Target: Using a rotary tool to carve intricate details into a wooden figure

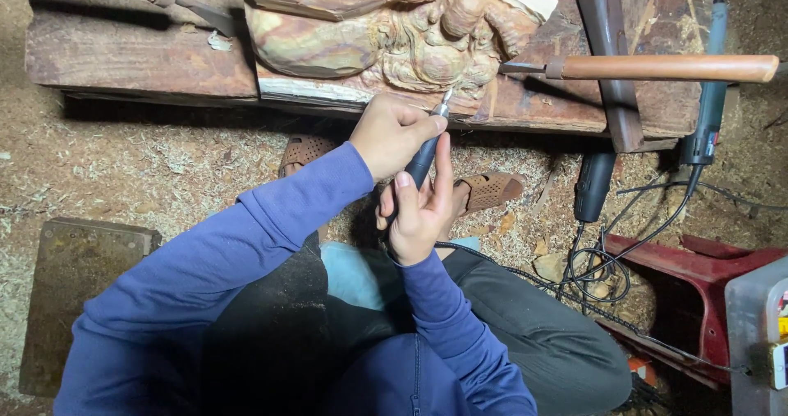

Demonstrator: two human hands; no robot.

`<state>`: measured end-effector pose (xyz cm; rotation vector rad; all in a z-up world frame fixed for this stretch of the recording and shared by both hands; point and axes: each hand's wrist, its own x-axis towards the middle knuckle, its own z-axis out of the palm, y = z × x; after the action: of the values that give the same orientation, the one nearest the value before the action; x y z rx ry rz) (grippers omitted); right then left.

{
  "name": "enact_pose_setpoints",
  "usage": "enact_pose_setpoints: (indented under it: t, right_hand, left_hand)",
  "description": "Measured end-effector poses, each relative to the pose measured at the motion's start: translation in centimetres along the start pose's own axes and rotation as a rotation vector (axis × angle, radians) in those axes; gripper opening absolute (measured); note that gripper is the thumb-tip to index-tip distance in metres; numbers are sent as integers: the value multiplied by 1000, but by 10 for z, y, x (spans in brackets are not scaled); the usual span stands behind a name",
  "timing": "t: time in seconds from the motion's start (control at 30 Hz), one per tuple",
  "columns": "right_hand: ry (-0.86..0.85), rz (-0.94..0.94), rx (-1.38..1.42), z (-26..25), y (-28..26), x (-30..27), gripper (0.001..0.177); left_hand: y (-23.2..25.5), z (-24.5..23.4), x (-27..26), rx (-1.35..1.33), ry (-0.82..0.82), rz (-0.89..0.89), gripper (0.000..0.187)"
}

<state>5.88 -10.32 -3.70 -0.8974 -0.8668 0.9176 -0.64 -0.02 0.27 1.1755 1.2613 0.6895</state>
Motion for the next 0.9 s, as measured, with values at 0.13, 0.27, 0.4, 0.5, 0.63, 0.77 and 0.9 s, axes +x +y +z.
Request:
enact_pose_setpoints:
  t: [0.13, 0.27, 0.4, 0.5, 0.63, 0.77, 0.9]
  right_hand:
    - [23, 16, 18, 1, -4, 2, 69]
    - [22, 20, 29, 2, -6, 3, 69]
    - [12, 61, 21, 2, -8, 1, 69]
    - [5, 76, 32, 2, -13, 2, 68]
    - [3, 99, 23, 5, -21, 3, 68]
    - [-1, 146, 59, 9, -28, 2, 69]
    - [14, 225, 120, 8, -39, -1, 70]
  left_hand:
    - [-1, 4, 2, 17, -9, 0, 19]
    - [0, 4, 2, 1, 4, 12, 18]
    - [-2, 2, 2, 12, 7, 0, 18]
    - [-9, 3, 5, 13, 14, -5, 18]
    - [-10, 4, 5, 11, 17, -9, 18]
    - [-11, 2, 6, -7, 20, -16, 19]
    - [-12, 0, 6, -50, 18, -29, 18]
